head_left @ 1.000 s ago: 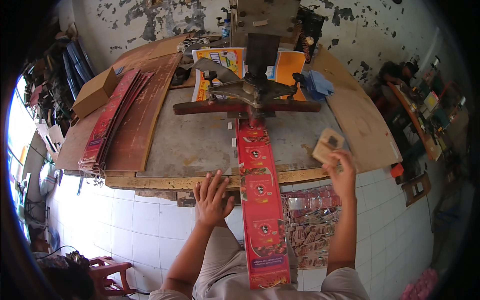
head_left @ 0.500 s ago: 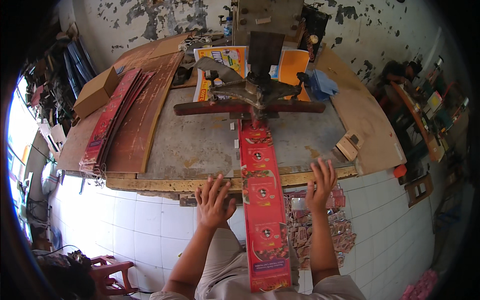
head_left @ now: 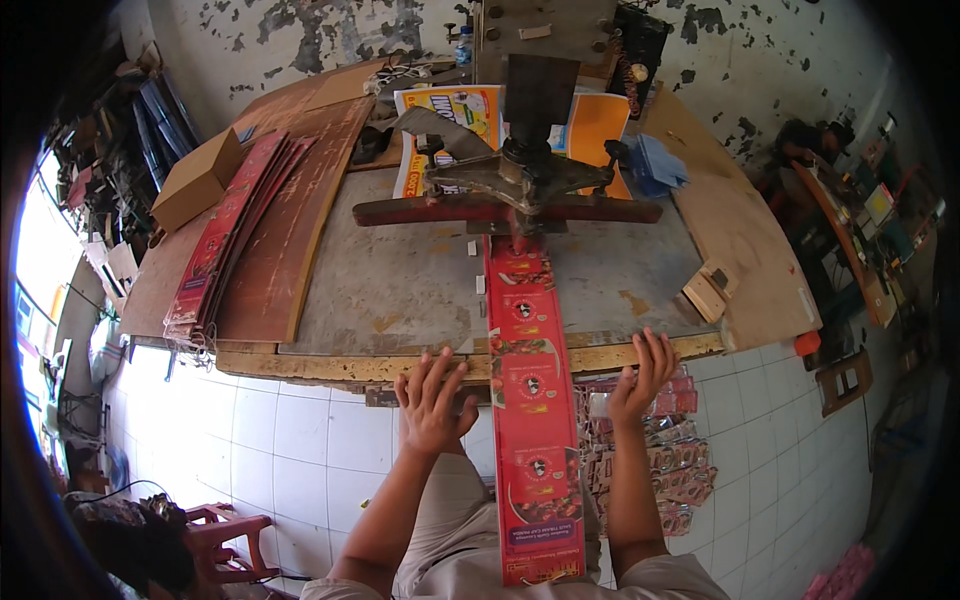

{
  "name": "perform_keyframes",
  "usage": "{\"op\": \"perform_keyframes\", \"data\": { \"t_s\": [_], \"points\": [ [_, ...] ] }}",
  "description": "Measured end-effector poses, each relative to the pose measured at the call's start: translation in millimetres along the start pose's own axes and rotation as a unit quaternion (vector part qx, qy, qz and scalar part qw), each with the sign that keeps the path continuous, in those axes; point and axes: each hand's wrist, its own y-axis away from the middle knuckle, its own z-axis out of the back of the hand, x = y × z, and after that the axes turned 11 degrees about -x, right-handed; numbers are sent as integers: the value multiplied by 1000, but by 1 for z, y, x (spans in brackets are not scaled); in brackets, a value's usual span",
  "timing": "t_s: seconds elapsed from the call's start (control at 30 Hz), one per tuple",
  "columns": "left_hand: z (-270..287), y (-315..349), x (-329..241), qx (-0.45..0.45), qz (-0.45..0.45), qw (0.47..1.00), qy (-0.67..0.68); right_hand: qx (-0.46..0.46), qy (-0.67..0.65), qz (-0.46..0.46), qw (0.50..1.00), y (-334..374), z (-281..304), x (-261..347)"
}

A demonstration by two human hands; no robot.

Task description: The person seals several long red packaging strips using a small wooden hand-sealer on a workbench. The person aligns each strip under the machine, applies pressure with the wooden tool, and then sets the sealed strip aside.

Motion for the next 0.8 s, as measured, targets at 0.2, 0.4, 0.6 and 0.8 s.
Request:
{"op": "perform_keyframes", "data": {
  "t_s": [0.2, 0.4, 0.6, 0.8],
  "points": [
    [0, -1, 1, -2, -10, 1000, -6, 15, -5, -3, 1000, -1, 4, 1],
    [1, -3, -2, -6, -1, 1000, -3, 44, -6, -10, 999, 4, 14, 8],
    [3, -4, -2, -6, 3, 1000, 1, 87, -63, -68, 992, 12, 38, 32],
    [7, -7, -6, 2, 17, 1000, 13, 143, -191, -166, 957, 19, 72, 70]
  ]
}}
